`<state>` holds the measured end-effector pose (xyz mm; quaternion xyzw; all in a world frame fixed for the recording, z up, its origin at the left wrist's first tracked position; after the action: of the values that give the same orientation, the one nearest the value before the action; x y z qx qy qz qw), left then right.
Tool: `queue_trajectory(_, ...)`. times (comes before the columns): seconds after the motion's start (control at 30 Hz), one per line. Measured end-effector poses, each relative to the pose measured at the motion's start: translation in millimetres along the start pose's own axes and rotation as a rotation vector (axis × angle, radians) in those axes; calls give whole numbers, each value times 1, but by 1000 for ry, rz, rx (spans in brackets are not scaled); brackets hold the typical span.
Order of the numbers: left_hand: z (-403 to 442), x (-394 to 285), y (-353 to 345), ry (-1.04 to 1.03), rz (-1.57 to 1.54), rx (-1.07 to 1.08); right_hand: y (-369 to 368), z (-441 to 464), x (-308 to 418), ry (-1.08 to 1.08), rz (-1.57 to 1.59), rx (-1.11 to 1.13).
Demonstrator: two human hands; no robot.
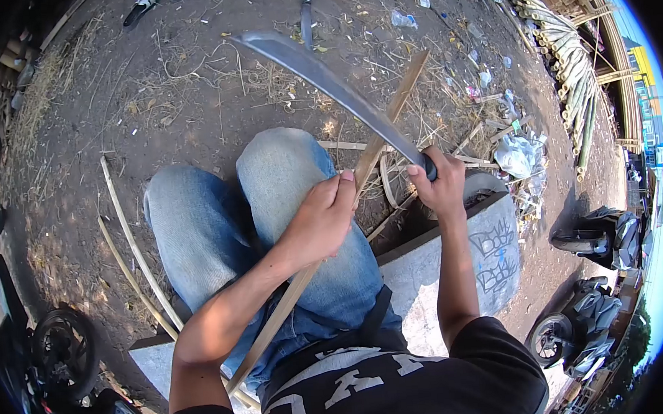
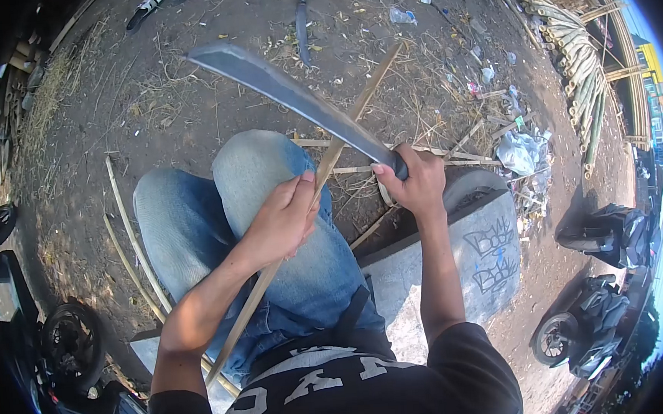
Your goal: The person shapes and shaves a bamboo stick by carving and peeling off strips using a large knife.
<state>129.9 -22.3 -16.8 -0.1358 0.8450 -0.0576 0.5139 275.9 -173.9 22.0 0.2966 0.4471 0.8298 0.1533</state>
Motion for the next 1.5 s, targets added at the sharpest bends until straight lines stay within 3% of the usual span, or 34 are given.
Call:
queue_trajectory(0.03, 0, -1, -2, -8, -21, 15, 2, -1, 0, -5, 0, 6)
queue_trajectory(0.1, 0, 0, -4, -31, -3, 10, 10, 0, 19, 210, -55, -10)
queue_trajectory(0.17, -3, 2, -4, -60, 28, 8, 21, 9, 1, 207, -153, -78)
queue_trajectory(0.23, -3, 2, -6, -108, 41, 29, 23, 19, -65, -203, -128, -84)
queue_trajectory(0.33, 2, 0, -5, -54, 35, 24, 23, 30, -63, -171, -155, -177)
queue_trajectory(0.43, 1, 1, -1, -21, 23, 1, 11, 21, -38, -177, -69, -61)
queue_trajectory(0.5, 0, -1, -1, -30, 18, 3, 8, 9, -27, -157, -50, -10)
queue_trajectory(0.57, 0, 2, -2, -37, 10, 7, 12, 7, 4, 180, -106, 10)
queue_trajectory(0.6, 0, 2, -1, -85, 59, 12, 17, 10, -4, 168, -146, -2)
queue_trajectory(0.67, -3, 3, -2, -133, 107, 24, 30, 24, -53, -152, -128, -105)
queue_trajectory(0.7, -4, 3, -2, -144, 126, 18, 28, 36, -68, -153, -135, -108)
queue_trajectory(0.77, -1, 8, -7, -166, 143, 15, 40, 46, -115, -406, -285, -267)
queue_trajectory(0.83, -1, -10, -9, -501, 254, -76, 28, 45, -135, -487, -234, -237)
queue_trajectory(0.87, 0, -10, -8, -502, 254, -83, 15, 40, -148, -578, -185, -196)
queue_trajectory(0.9, 2, -8, -7, -387, 224, -70, 5, 35, -150, -571, -181, -194)
queue_trajectory(0.97, 4, -10, -3, -267, 180, -72, -20, -2, -165, -802, 188, -217)
queue_trajectory(1.03, 6, 0, -3, -84, 49, -31, -22, -16, -130, -814, 370, -241)
queue_trajectory(1.1, 6, -1, -4, -85, 52, -33, -10, -28, -100, -738, 561, -333)
queue_trajectory(1.17, 6, -3, -6, -95, 61, -21, -1, -44, -88, -682, 529, -348)
queue_trajectory(1.23, 6, -5, -8, -100, 24, 18, 13, -44, -57, -382, 419, -325)
queue_trajectory(1.3, 6, -4, -12, -83, 26, 44, 22, -47, -42, -327, 329, -324)
queue_trajectory(1.37, 6, -3, -13, -67, 30, 60, 18, -37, -1, -14, -23, -181)
queue_trajectory(1.5, 1, -3, -13, -64, 21, 65, 14, -26, 16, 22, -65, -88)
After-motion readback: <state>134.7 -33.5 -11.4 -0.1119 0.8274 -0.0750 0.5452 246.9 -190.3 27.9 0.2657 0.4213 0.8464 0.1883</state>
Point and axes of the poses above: each hand's wrist, its own z-axis towards the middle knuckle, its own y-axis out of the back of the hand, x = y × z, the point moved 9 cm from there along z, towards the middle knuckle, and after that the axes turned 1 degree about y, right-handed, at the moved point
